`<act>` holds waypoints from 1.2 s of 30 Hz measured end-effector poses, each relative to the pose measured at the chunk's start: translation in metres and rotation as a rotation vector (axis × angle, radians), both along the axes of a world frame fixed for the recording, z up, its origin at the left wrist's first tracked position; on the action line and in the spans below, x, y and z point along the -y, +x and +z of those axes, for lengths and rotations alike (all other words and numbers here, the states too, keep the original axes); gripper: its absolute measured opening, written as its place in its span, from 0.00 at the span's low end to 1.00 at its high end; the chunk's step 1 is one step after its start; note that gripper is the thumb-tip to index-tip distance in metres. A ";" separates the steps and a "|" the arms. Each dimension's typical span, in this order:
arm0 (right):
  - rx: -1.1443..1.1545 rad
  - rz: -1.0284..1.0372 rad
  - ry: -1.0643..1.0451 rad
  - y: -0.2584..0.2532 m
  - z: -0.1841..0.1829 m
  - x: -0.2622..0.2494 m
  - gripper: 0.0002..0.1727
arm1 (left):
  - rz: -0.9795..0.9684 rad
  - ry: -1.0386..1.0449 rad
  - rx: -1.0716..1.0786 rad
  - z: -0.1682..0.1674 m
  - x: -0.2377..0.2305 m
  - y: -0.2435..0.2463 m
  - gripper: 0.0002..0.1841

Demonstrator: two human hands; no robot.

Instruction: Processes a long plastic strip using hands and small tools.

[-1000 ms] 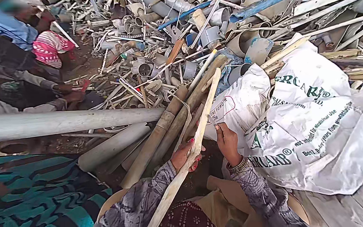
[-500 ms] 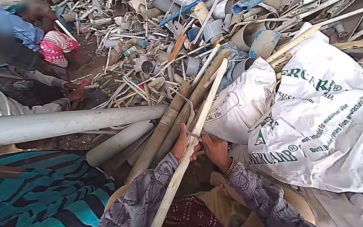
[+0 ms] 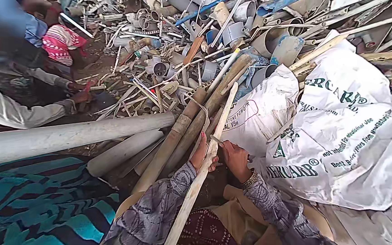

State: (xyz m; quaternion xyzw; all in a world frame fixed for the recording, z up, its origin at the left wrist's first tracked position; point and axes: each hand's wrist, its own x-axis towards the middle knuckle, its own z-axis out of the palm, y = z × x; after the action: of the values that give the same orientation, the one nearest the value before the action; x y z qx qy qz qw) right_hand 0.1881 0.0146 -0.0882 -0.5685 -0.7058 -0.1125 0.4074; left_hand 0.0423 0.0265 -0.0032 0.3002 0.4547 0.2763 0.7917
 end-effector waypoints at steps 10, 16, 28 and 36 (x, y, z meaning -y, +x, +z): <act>0.030 0.020 -0.035 -0.010 -0.001 0.004 0.18 | 0.057 -0.036 -0.052 0.002 -0.001 -0.004 0.39; -0.006 0.042 -0.083 -0.016 0.006 0.001 0.17 | 0.091 0.013 -0.080 0.005 -0.007 -0.001 0.39; 0.116 0.092 0.033 -0.010 -0.009 0.004 0.16 | 0.117 -0.023 -0.226 0.006 -0.013 -0.008 0.38; 0.086 0.112 -0.032 -0.012 -0.020 0.007 0.17 | 0.098 -0.004 -0.213 0.013 -0.012 -0.020 0.39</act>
State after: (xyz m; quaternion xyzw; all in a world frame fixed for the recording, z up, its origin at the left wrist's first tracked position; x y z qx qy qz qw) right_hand 0.1764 0.0077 -0.1077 -0.5291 -0.7552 -0.1023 0.3732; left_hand 0.0225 0.0386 0.0102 0.3038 0.5511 0.2800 0.7250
